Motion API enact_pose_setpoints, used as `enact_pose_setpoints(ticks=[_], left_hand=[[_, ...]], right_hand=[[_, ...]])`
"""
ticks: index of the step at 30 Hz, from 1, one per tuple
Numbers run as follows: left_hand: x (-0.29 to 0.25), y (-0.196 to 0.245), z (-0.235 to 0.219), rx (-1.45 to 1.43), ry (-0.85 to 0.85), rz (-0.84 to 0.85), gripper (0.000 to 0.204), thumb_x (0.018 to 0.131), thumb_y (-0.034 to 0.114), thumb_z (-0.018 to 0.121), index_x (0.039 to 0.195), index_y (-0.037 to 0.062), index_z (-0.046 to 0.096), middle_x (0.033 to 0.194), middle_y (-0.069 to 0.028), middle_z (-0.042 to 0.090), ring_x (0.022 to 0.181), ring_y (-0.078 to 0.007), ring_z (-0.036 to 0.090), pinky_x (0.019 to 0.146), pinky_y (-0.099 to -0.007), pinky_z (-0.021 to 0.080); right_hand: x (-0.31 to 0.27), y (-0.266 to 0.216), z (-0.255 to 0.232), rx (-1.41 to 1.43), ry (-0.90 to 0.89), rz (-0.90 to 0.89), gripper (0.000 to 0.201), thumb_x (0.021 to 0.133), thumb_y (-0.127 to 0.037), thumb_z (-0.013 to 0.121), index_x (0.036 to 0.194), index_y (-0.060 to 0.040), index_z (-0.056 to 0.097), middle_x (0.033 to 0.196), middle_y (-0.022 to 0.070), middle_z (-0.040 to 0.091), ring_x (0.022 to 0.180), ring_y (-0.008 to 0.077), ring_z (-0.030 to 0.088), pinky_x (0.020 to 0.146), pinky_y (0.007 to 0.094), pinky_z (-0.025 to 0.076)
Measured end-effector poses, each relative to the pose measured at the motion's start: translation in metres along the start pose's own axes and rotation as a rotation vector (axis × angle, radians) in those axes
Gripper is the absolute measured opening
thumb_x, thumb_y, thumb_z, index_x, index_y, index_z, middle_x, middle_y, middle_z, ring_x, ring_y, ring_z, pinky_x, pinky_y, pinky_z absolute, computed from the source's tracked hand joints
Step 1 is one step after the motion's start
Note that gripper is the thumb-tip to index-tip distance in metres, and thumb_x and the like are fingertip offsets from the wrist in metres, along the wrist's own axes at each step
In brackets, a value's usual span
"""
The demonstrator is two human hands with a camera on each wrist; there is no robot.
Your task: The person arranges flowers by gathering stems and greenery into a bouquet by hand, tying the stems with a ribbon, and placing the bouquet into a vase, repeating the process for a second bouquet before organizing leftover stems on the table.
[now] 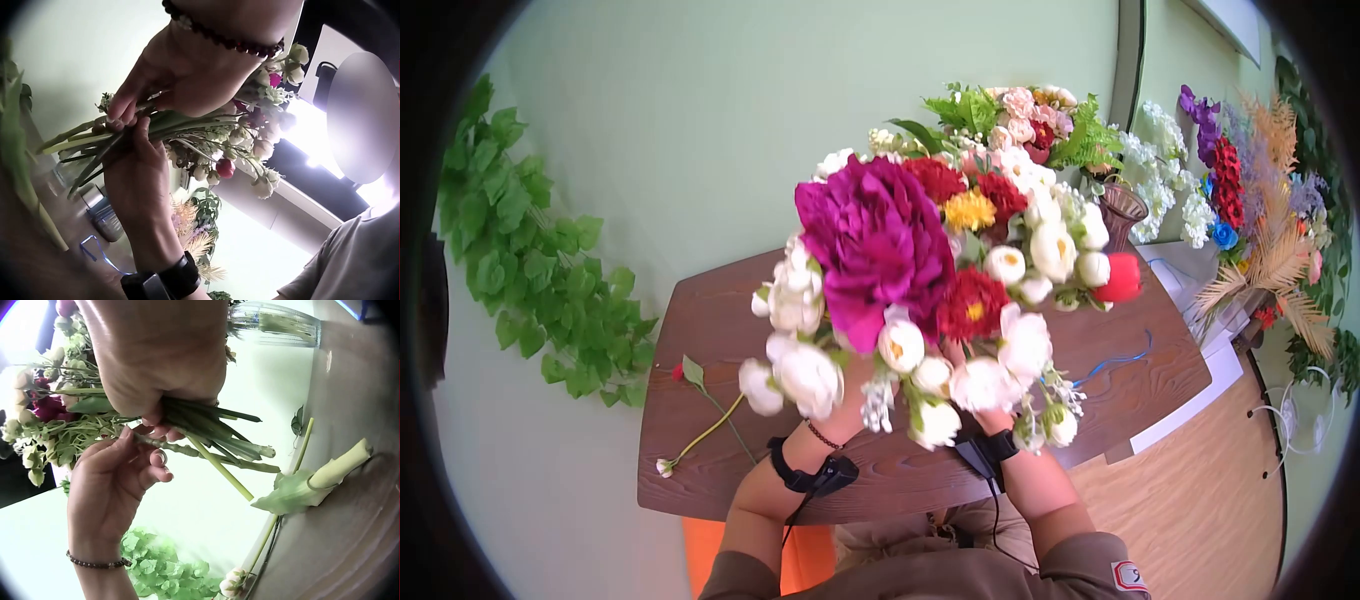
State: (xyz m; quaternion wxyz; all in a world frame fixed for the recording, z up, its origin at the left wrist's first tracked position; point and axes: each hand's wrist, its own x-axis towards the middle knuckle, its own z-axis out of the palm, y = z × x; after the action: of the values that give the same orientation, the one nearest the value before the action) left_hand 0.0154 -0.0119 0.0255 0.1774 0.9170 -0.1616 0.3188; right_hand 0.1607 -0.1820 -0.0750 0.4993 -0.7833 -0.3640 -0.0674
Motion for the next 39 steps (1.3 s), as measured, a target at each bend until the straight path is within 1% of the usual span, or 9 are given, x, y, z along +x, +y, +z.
enact_pose_setpoints(ticks=[7, 8, 10, 11, 15, 26, 27, 28, 39], left_hand=[[-0.039, 0.005, -0.017, -0.102, 0.044, -0.025, 0.015, 0.08, 0.011, 0.058, 0.092, 0.0012, 0.057, 0.08, -0.0129, 0.059, 0.076, -0.0291, 0.058, 0.063, -0.0371, 0.046], [0.001, 0.001, 0.004, -0.117, 0.049, -0.03, 0.016, 0.08, 0.011, 0.058, 0.092, 0.0012, 0.056, 0.08, -0.0129, 0.059, 0.077, -0.029, 0.058, 0.063, -0.037, 0.046], [-0.002, 0.004, 0.006, -0.148, 0.057, -0.04, 0.016, 0.08, 0.01, 0.058, 0.093, 0.0012, 0.056, 0.081, -0.0128, 0.059, 0.077, -0.0288, 0.058, 0.064, -0.037, 0.046], [-0.005, 0.001, 0.004, -0.163, 0.06, -0.046, 0.016, 0.08, 0.01, 0.057, 0.093, 0.0011, 0.056, 0.081, -0.0127, 0.059, 0.077, -0.0287, 0.058, 0.064, -0.0369, 0.046], [-0.01, -0.003, 0.0, -0.226, 0.066, -0.071, 0.016, 0.08, 0.01, 0.057, 0.094, 0.0011, 0.056, 0.082, -0.0126, 0.059, 0.078, -0.0283, 0.058, 0.065, -0.0368, 0.046], [-0.012, -0.006, 0.001, -0.423, 0.033, -0.104, 0.017, 0.081, 0.009, 0.057, 0.096, 0.0008, 0.056, 0.085, -0.0122, 0.059, 0.081, -0.0272, 0.058, 0.068, -0.0363, 0.046], [-0.07, -0.006, -0.01, -0.44, 0.029, -0.109, 0.017, 0.081, 0.009, 0.056, 0.096, 0.0008, 0.056, 0.086, -0.0121, 0.059, 0.081, -0.0271, 0.058, 0.068, -0.0363, 0.046], [-0.072, -0.008, -0.012, -0.457, 0.025, -0.114, 0.017, 0.081, 0.008, 0.056, 0.096, 0.0008, 0.056, 0.086, -0.0121, 0.059, 0.081, -0.027, 0.058, 0.068, -0.0362, 0.046], [-0.069, 0.0, -0.008, -0.627, 0.012, -0.206, 0.018, 0.081, 0.007, 0.056, 0.098, 0.0005, 0.056, 0.089, -0.0117, 0.059, 0.084, -0.026, 0.058, 0.071, -0.0358, 0.046]], right_hand=[[-0.009, -0.01, 0.0, 0.033, 0.001, -0.051, 0.012, 0.084, -0.014, 0.057, 0.093, -0.0065, 0.056, 0.068, 0.001, 0.054, 0.063, 0.017, 0.054, 0.054, 0.033, 0.042], [-0.008, -0.011, -0.002, 0.038, 0.0, -0.057, 0.012, 0.084, -0.014, 0.057, 0.093, -0.0064, 0.056, 0.068, 0.001, 0.054, 0.063, 0.0169, 0.054, 0.054, 0.0329, 0.042], [-0.015, -0.007, -0.009, 0.05, -0.003, -0.067, 0.012, 0.084, -0.014, 0.057, 0.094, -0.0063, 0.056, 0.068, 0.0011, 0.054, 0.063, 0.0168, 0.054, 0.054, 0.0328, 0.042], [-0.058, 0.006, -0.02, 0.057, -0.004, -0.071, 0.012, 0.084, -0.014, 0.057, 0.094, -0.0062, 0.056, 0.068, 0.0011, 0.054, 0.063, 0.0167, 0.054, 0.054, 0.0327, 0.042], [-0.08, 0.009, -0.031, 0.087, -0.011, -0.081, 0.012, 0.084, -0.014, 0.056, 0.094, -0.006, 0.056, 0.068, 0.0012, 0.054, 0.062, 0.0165, 0.053, 0.054, 0.0324, 0.042], [-0.069, -0.009, -0.02, 0.167, 0.021, -0.071, 0.012, 0.085, -0.013, 0.056, 0.094, -0.0053, 0.055, 0.068, 0.0014, 0.053, 0.061, 0.0159, 0.053, 0.053, 0.0316, 0.042], [-0.078, -0.005, -0.025, 0.176, 0.024, -0.07, 0.012, 0.085, -0.013, 0.056, 0.094, -0.0053, 0.055, 0.068, 0.0015, 0.053, 0.061, 0.0159, 0.053, 0.053, 0.0315, 0.041], [-0.074, -0.006, -0.028, 0.185, 0.026, -0.069, 0.012, 0.085, -0.013, 0.056, 0.094, -0.0052, 0.055, 0.068, 0.0015, 0.053, 0.061, 0.0158, 0.053, 0.053, 0.0314, 0.041], [-0.053, -0.031, -0.036, 0.292, 0.006, -0.069, 0.012, 0.085, -0.013, 0.056, 0.094, -0.0046, 0.055, 0.067, 0.0017, 0.053, 0.06, 0.0152, 0.053, 0.053, 0.0306, 0.041]])
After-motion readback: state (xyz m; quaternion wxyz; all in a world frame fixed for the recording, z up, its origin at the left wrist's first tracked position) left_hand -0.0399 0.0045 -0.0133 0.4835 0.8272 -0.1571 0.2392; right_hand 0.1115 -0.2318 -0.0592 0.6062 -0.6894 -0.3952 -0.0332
